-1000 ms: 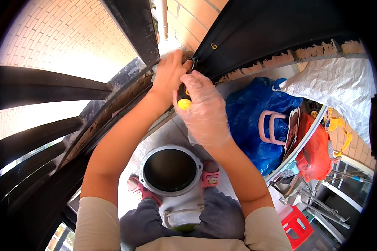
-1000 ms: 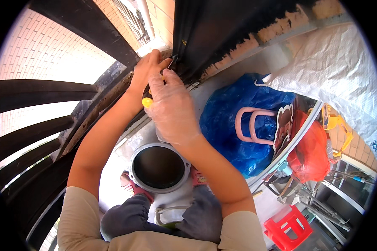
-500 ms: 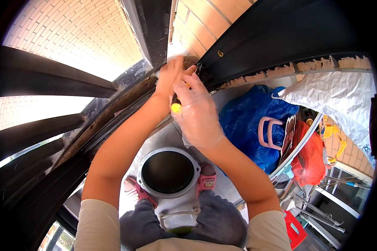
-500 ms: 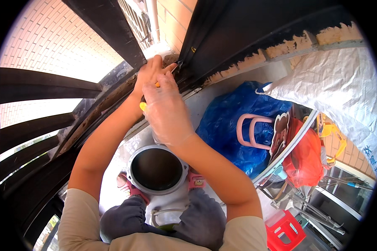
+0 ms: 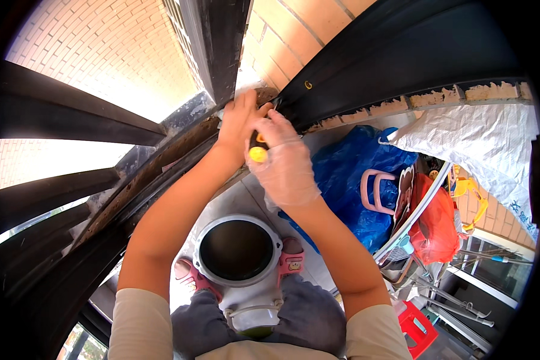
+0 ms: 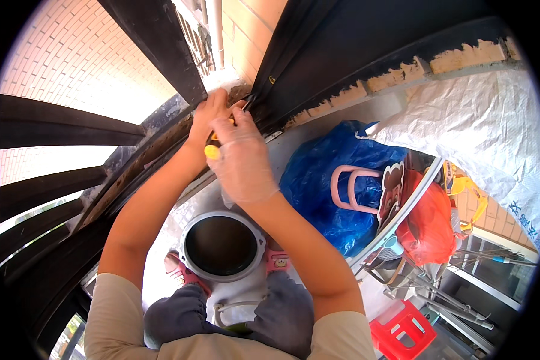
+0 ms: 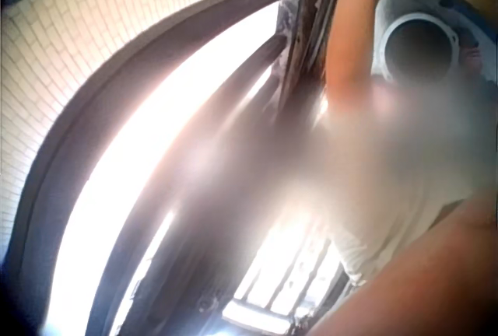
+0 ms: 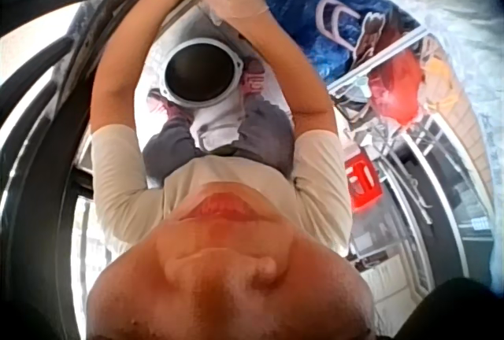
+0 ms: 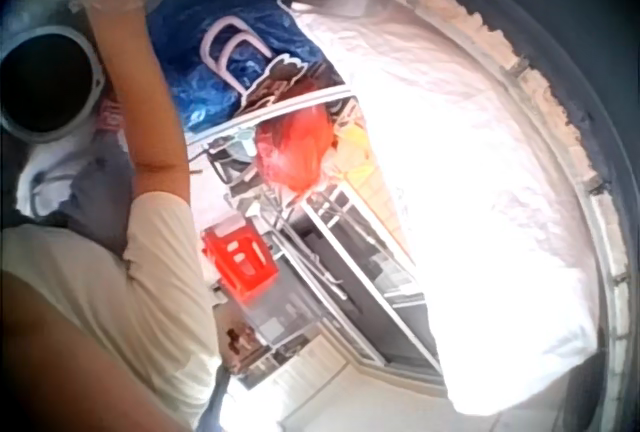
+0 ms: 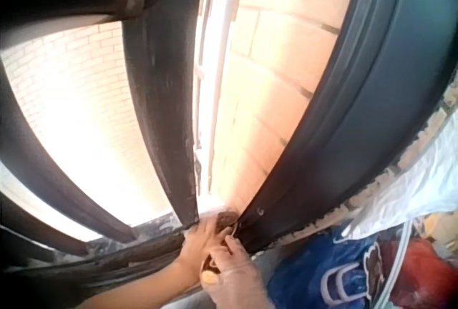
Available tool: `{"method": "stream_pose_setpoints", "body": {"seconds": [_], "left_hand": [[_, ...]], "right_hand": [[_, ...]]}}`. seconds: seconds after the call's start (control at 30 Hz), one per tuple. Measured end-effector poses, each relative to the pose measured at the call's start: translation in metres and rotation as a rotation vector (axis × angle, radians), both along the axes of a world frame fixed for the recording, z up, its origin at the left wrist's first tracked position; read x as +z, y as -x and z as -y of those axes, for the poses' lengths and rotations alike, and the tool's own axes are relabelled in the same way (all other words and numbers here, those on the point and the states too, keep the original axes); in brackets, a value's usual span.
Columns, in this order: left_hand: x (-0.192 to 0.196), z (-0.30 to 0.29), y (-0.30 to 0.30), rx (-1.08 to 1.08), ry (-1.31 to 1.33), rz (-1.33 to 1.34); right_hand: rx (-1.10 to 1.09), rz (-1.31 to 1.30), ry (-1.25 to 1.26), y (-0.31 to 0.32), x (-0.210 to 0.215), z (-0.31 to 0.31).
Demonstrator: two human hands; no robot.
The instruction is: The person sits on the balcony floor and uses a screwdriver to scrape debris from the window frame track. They repeatedly wipe the track with a cloth and dip the cloth into a bucket of water to clean the area.
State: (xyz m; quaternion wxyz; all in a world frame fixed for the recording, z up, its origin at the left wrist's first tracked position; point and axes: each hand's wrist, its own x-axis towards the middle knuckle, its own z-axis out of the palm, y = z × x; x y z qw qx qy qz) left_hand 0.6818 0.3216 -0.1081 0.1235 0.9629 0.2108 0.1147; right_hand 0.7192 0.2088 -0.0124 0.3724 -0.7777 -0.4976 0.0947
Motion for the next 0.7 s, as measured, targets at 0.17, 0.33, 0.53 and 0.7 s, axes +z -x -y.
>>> {"method": "stream_pose_setpoints", "body": {"seconds": [0.17, 0.33, 0.53, 0.7], "left_hand": [[0.001, 0.006, 0.010, 0.001, -0.032, 0.062], [-0.018, -0.005, -0.010, -0.013, -0.018, 0.146], [-0.009, 0.007, 0.006, 0.014, 0.001, 0.192], [-0.009, 0.004, -0.012, 0.043, 0.007, 0.095]], "right_hand": [[0.046, 0.097, -0.048, -0.006, -0.007, 0.016], [0.076, 0.290, -0.037, -0.001, -0.003, -0.003], [0.060, 0.125, -0.060, -0.008, 0.007, 0.006], [0.270, 0.276, 0.022, -0.029, 0.014, -0.001]]}}
